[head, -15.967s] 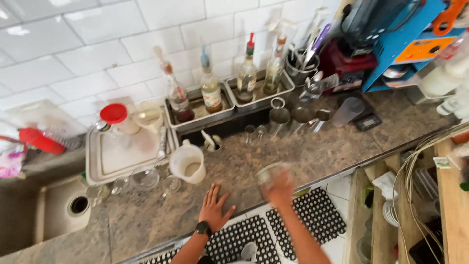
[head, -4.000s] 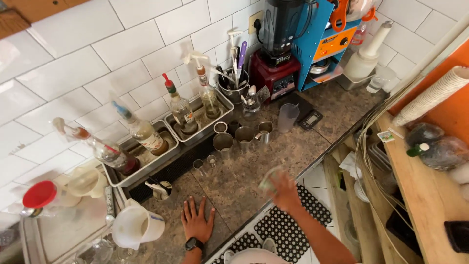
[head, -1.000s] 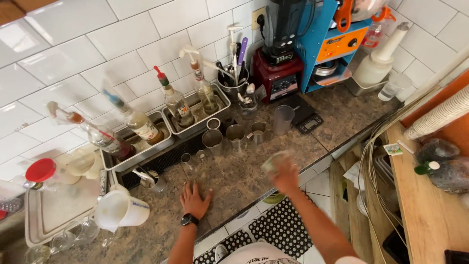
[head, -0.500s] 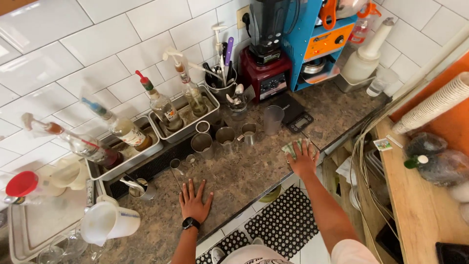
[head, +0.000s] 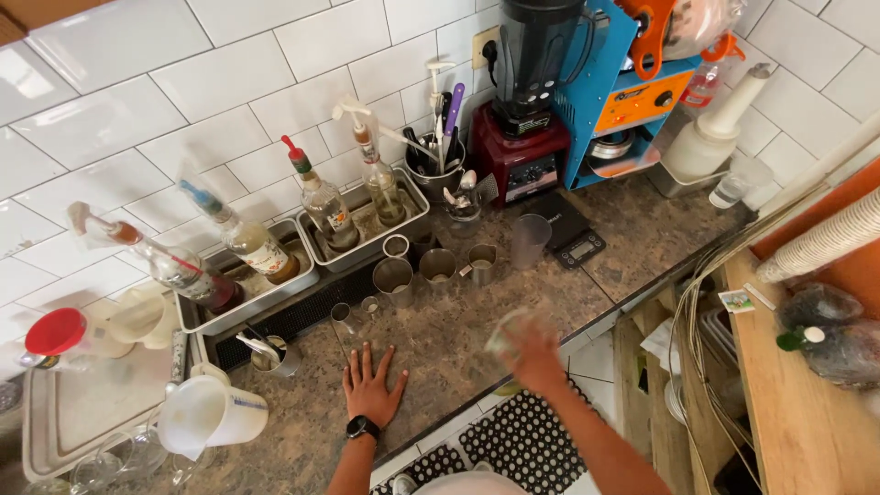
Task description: Wiping down a coffee shop counter with a rag.
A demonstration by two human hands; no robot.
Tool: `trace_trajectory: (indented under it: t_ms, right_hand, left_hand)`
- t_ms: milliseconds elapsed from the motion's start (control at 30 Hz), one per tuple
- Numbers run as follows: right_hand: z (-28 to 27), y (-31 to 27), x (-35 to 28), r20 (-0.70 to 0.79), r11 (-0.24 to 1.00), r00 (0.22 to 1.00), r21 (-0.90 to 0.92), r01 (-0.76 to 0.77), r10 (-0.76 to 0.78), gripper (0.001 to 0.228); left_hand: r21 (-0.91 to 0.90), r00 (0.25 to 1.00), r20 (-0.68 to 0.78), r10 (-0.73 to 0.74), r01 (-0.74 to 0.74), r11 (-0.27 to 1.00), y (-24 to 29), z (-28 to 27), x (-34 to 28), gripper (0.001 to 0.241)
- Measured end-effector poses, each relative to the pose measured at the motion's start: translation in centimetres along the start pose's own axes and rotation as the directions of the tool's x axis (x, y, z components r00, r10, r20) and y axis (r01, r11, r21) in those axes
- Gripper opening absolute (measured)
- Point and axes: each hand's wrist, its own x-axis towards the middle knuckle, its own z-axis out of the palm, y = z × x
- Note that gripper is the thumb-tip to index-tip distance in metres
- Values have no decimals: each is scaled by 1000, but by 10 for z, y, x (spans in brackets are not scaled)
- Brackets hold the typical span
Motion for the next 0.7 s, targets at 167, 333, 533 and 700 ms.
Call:
trace_trajectory:
  t_ms: [167, 333, 533, 700]
  right_hand:
    - [32, 110, 86, -307, 961, 918, -29, -274, 253, 77]
    - [40, 55, 76, -387, 950, 896, -125, -285, 218, 78]
    - [71, -10, 20, -137, 971, 976, -188, 145, -172, 71]
    - [54, 55, 50, -165, 965, 985, -264, -3, -42, 67]
  left_hand:
    - [29, 988, 151, -32, 28, 999, 5, -21, 5, 81]
    - [5, 978, 202, -48, 48, 999, 8, -29, 3, 86]
    - [-4, 997, 78, -25, 26, 1000, 7, -21, 1, 83]
    - [-9, 993, 117, -24, 26, 1000, 7, -25, 1, 83]
